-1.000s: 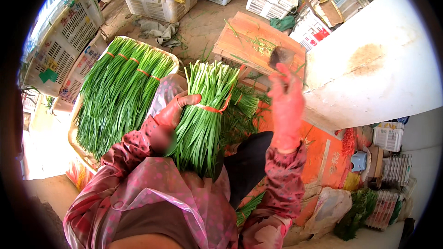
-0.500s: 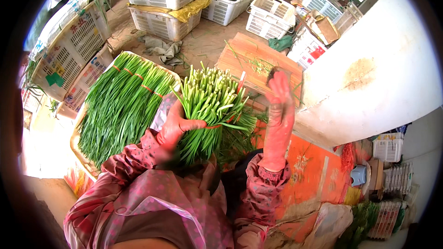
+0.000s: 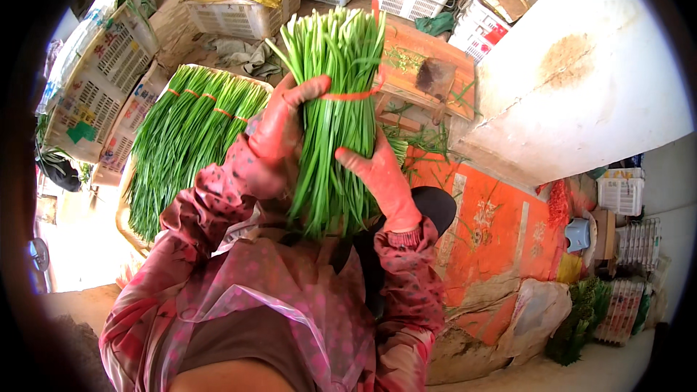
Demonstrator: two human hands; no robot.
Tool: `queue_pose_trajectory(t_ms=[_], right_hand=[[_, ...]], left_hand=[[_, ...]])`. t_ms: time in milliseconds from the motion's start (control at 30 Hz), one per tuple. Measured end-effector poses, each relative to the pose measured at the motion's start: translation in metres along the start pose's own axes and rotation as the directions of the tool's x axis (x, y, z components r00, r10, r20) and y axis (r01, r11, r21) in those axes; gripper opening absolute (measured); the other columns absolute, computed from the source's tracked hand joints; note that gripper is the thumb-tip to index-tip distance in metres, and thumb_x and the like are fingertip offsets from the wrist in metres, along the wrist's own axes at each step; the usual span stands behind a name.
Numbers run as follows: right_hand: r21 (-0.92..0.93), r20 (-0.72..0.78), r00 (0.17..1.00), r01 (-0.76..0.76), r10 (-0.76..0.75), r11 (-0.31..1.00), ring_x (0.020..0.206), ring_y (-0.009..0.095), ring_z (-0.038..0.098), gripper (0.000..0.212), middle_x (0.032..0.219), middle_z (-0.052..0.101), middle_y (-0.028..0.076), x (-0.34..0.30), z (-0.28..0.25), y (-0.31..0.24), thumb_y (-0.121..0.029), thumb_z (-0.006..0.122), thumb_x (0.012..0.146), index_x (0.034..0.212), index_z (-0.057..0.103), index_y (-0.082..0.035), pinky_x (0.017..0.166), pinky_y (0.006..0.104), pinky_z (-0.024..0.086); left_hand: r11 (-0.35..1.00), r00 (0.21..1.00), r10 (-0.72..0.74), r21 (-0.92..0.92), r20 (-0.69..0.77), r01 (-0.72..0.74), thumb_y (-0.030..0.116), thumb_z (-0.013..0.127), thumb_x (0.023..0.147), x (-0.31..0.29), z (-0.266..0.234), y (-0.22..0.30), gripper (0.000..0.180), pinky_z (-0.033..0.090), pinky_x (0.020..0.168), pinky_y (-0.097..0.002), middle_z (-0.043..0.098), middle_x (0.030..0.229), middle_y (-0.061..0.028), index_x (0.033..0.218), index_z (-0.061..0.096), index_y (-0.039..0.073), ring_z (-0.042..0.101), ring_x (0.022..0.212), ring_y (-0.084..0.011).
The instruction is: The person bundles chives by hand, secures them with elastic bands, and stacks the finished bundles into a plastic crate.
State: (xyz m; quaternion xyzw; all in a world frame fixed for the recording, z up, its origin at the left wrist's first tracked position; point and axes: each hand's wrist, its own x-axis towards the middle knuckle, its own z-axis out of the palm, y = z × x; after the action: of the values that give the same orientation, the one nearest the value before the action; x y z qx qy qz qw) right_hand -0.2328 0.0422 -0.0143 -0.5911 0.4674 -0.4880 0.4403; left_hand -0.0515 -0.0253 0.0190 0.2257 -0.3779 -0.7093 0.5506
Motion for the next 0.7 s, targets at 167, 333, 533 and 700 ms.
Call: queue_pose_trajectory(t_ms=[167, 333, 533, 700], right_hand=[[0.157, -0.065, 0.997, -0.029, 0.04, 0.987, 0.088, 0.016, 0.063, 0.049, 0.1, 0.068, 0.006, 0.006, -0.015, -0.013, -0.025, 0.072, 0.084, 0.121, 0.057, 0.004, 0.079, 0.0285, 0.05], [0.346, 0.082, 0.953, -0.3, 0.29, 0.889, 0.085, 0.015, 0.062, 0.047, 0.102, 0.066, 0.007, -0.002, -0.009, -0.005, -0.017, 0.063, 0.082, 0.123, 0.057, 0.005, 0.077, 0.028, 0.05], [0.099, 0.127, 0.957, -0.275, 0.262, 0.956, 0.092, 0.014, 0.059, 0.046, 0.106, 0.066, 0.005, -0.006, -0.001, -0.014, -0.015, 0.064, 0.082, 0.124, 0.057, 0.004, 0.086, 0.0285, 0.047], [-0.018, 0.061, 0.979, -0.191, 0.192, 0.981, 0.093, 0.014, 0.059, 0.047, 0.105, 0.067, 0.004, 0.006, 0.006, -0.023, -0.012, 0.066, 0.082, 0.125, 0.057, 0.003, 0.086, 0.0297, 0.047]], left_hand=[[0.99, 0.93, -0.077, -0.081, 0.359, 0.113, 0.047, 0.064, 0.092, 0.019, -0.028, 0.001, 0.066, 0.042, 0.105, -0.0399, 0.06, 0.131, -0.0122, 0.135, 0.052, -0.001, 0.058, 0.119, -0.0234], [0.935, 0.839, -0.221, -0.135, 0.498, 0.327, 0.064, 0.067, 0.081, 0.014, -0.056, -0.034, 0.085, 0.046, 0.103, -0.0419, 0.064, 0.128, -0.0115, 0.136, 0.054, 0.001, 0.063, 0.113, -0.0242], [0.818, 0.883, -0.324, -0.368, 0.34, 0.442, 0.057, 0.071, 0.08, -0.009, -0.043, -0.038, 0.083, 0.052, 0.094, -0.0458, 0.066, 0.122, -0.0172, 0.137, 0.052, 0.0, 0.066, 0.104, -0.0301], [0.827, 0.878, -0.256, -0.377, 0.405, 0.416, 0.049, 0.069, 0.085, -0.007, -0.064, -0.03, 0.074, 0.044, 0.105, -0.0477, 0.06, 0.133, -0.015, 0.139, 0.05, 0.002, 0.059, 0.118, -0.0302]])
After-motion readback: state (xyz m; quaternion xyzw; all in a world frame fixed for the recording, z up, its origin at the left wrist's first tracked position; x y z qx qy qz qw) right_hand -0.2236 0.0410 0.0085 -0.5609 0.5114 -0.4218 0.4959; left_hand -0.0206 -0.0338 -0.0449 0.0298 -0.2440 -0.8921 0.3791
